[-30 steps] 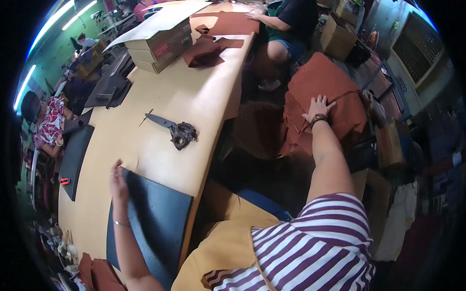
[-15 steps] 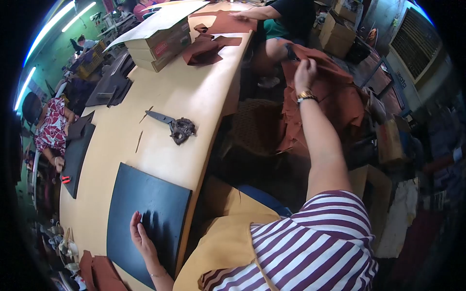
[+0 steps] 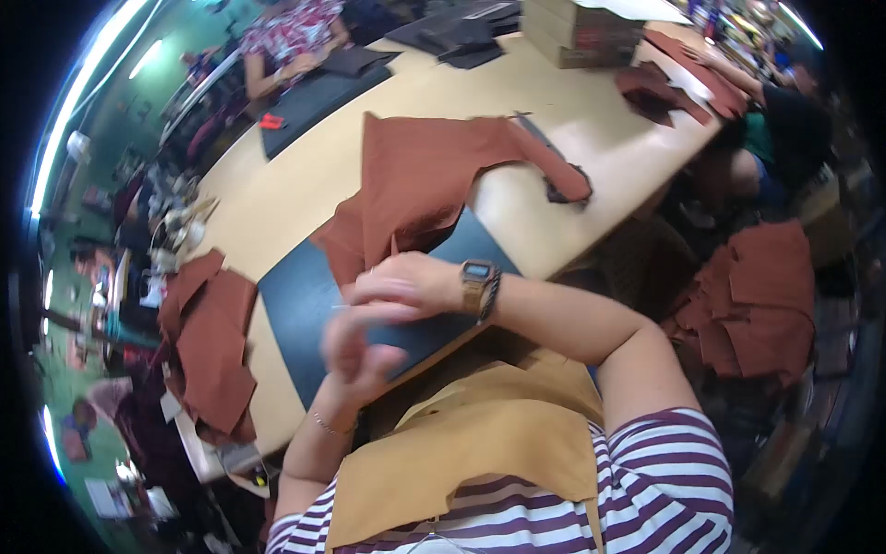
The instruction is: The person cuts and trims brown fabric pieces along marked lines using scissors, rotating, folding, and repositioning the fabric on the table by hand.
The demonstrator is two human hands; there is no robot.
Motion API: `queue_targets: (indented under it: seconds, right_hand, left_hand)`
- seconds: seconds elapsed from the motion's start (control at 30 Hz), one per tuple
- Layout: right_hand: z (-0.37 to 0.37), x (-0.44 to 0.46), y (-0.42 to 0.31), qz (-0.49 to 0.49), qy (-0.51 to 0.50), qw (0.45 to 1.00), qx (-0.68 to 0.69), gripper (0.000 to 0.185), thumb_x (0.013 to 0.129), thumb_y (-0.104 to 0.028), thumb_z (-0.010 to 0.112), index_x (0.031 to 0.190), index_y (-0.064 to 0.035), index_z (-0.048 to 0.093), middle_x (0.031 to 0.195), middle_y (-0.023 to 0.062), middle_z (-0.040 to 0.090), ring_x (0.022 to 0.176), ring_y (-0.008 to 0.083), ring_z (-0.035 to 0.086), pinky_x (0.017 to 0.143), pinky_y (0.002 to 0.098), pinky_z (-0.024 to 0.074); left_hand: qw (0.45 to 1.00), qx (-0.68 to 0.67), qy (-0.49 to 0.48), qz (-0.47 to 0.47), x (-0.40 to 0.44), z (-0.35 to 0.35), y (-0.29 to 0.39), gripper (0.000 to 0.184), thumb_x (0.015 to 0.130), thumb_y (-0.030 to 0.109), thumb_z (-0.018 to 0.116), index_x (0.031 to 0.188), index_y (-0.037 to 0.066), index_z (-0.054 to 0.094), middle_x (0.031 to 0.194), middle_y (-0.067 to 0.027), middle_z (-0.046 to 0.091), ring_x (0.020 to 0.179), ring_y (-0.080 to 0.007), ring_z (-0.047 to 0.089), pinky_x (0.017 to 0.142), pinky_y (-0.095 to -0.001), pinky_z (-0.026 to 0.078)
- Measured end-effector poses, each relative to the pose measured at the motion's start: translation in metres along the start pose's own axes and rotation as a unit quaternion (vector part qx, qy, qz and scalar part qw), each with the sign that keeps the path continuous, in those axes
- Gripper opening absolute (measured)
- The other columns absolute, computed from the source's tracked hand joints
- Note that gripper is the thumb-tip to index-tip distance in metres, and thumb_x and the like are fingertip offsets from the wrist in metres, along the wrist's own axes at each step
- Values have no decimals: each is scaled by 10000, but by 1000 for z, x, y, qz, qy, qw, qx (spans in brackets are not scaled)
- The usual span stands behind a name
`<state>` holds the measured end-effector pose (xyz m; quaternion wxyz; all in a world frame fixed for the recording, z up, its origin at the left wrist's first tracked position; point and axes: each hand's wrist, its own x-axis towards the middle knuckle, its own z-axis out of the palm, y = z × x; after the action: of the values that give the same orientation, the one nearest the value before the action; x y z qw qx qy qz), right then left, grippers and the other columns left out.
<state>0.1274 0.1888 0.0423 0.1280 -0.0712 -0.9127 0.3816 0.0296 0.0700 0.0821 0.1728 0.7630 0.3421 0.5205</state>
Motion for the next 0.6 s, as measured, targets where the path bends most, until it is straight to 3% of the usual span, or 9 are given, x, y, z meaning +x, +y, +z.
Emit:
queue_targets:
  seconds: [0.03, 0.07, 0.1, 0.17, 0.2, 0.3, 0.33, 0.43, 0.6]
  right_hand:
    - [18, 8, -6, -9, -23, 1000, 12, 177, 799, -186, 558, 846, -24, 611, 793, 207, 634, 752, 366, 628, 693, 408, 505]
    - [44, 18, -9, 4, -42, 999, -8, 164, 782, -167, 551, 798, -11, 600, 755, 207, 629, 739, 368, 631, 685, 423, 503]
    - [57, 23, -17, -29, -64, 998, 4, 159, 781, -173, 551, 770, -25, 609, 766, 182, 639, 769, 363, 627, 811, 469, 485]
    - [87, 30, -27, -122, -55, 990, -41, 161, 798, -182, 539, 760, -46, 616, 793, 137, 653, 844, 318, 627, 989, 562, 367]
    - [96, 33, -32, -132, -102, 986, -31, 171, 825, -236, 550, 806, -78, 614, 866, 91, 657, 948, 261, 603, 1055, 673, 188]
    - [107, 45, -36, -197, -117, 959, -166, 229, 846, -317, 559, 898, -99, 607, 938, 68, 650, 1037, 227, 574, 1042, 708, 160]
    - [104, 47, -31, -224, -92, 944, -226, 275, 860, -376, 565, 953, -118, 592, 1010, 42, 635, 1121, 214, 540, 1040, 724, 130]
    - [74, 51, -9, -260, 38, 947, -185, 297, 886, -409, 544, 960, -126, 594, 1073, 21, 614, 1168, 209, 523, 1052, 709, 123]
    - [23, 74, 99, -199, 124, 918, -320, 387, 907, -492, 488, 1055, -147, 585, 1195, 28, 572, 1190, 206, 503, 1051, 692, 149]
  left_hand:
    - [994, -29, -100, 14, 16, 8, 9, 338, 840, 238, 676, 1098, 29, 612, 1118, -155, 591, 983, -305, 581, 875, -380, 444]
    - [981, -153, -113, -28, 15, 29, 13, 349, 833, 222, 689, 1120, 42, 606, 1145, -147, 580, 1006, -306, 570, 896, -390, 429]
    - [977, -150, -150, -12, 23, 43, 15, 345, 850, 234, 666, 1127, 41, 595, 1165, -147, 568, 1045, -311, 555, 913, -402, 418]
    - [960, -194, -201, 20, 45, 68, 23, 370, 922, 334, 546, 1140, 37, 582, 1206, -176, 553, 1109, -330, 534, 943, -421, 409]
    - [942, -248, -225, 30, 54, 85, 26, 398, 943, 365, 496, 1153, 37, 580, 1225, -191, 544, 1129, -334, 524, 961, -419, 404]
    - [868, -390, -309, 8, 68, 126, 45, 393, 953, 349, 490, 1129, 12, 589, 1167, -203, 567, 1085, -362, 534, 934, -438, 416]
    - [879, -369, -300, 24, 69, 131, 46, 392, 948, 353, 495, 1106, 7, 592, 1126, -198, 575, 1050, -361, 541, 914, -438, 422]
    - [917, -294, -259, 75, 69, 133, 44, 400, 933, 373, 510, 1051, 1, 596, 1026, -184, 587, 959, -355, 555, 863, -436, 433]
    - [956, -197, -197, 95, 74, 113, 47, 454, 875, 448, 550, 1061, 33, 549, 1000, -172, 530, 957, -350, 525, 860, -442, 404]
